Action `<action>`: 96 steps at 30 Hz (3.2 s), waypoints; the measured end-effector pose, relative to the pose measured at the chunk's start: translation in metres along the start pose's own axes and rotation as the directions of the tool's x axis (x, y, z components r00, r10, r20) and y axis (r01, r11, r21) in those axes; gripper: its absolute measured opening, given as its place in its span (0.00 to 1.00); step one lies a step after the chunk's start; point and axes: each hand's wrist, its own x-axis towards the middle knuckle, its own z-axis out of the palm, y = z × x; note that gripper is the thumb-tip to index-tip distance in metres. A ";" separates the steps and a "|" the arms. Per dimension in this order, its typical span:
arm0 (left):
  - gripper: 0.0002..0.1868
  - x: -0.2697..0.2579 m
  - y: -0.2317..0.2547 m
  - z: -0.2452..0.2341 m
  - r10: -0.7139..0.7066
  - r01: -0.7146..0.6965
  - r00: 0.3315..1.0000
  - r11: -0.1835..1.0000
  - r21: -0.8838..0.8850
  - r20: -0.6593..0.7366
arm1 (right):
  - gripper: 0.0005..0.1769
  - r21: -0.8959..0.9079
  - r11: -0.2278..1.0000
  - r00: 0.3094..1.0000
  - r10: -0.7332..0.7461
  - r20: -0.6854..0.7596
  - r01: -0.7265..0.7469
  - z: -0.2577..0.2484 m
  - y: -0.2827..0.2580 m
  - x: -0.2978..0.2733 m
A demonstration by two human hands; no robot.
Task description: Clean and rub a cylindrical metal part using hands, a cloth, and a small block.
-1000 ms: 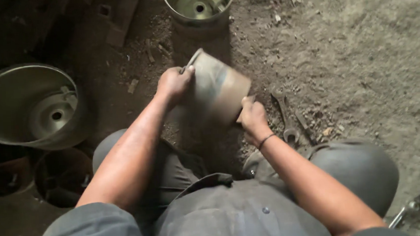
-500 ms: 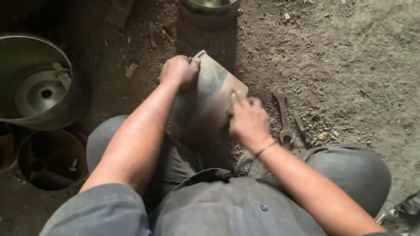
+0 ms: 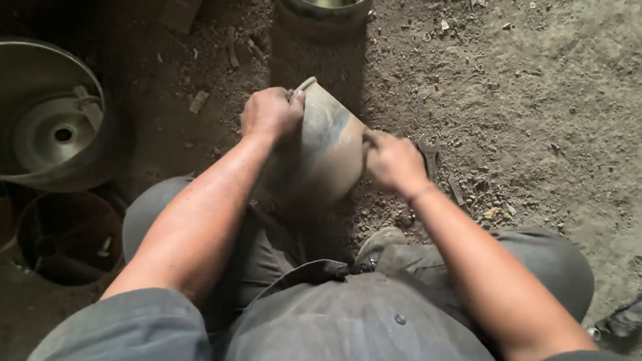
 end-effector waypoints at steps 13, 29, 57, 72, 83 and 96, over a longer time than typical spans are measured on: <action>0.24 0.005 -0.014 0.010 -0.013 0.012 0.999 1.000 -0.009 -0.037 | 0.16 -0.339 0.915 0.965 -0.254 -0.067 0.218 0.052 0.014 -0.017; 0.24 -0.002 0.003 -0.001 0.068 -0.068 0.998 0.998 0.001 -0.007 | 0.30 -0.163 0.980 0.970 -0.145 -0.194 0.114 0.008 -0.020 -0.026; 0.25 -0.004 0.003 0.000 0.126 -0.122 0.991 0.990 0.077 -0.045 | 0.27 -0.235 0.966 0.984 -0.136 -0.119 0.105 0.010 -0.020 -0.033; 0.25 0.015 0.041 0.000 0.070 -0.070 0.998 0.997 0.037 0.001 | 0.30 -0.244 0.962 0.977 -0.157 -0.141 0.120 0.003 -0.029 -0.046; 0.29 0.038 0.056 0.006 0.026 -0.028 1.000 0.992 0.122 0.017 | 0.33 -0.470 0.847 0.932 -0.341 -0.123 0.248 0.012 -0.030 -0.051; 0.28 0.043 0.056 0.012 0.029 -0.038 0.998 0.988 0.147 0.062 | 0.36 -0.330 0.939 0.974 -0.157 -0.162 0.097 -0.003 -0.037 -0.041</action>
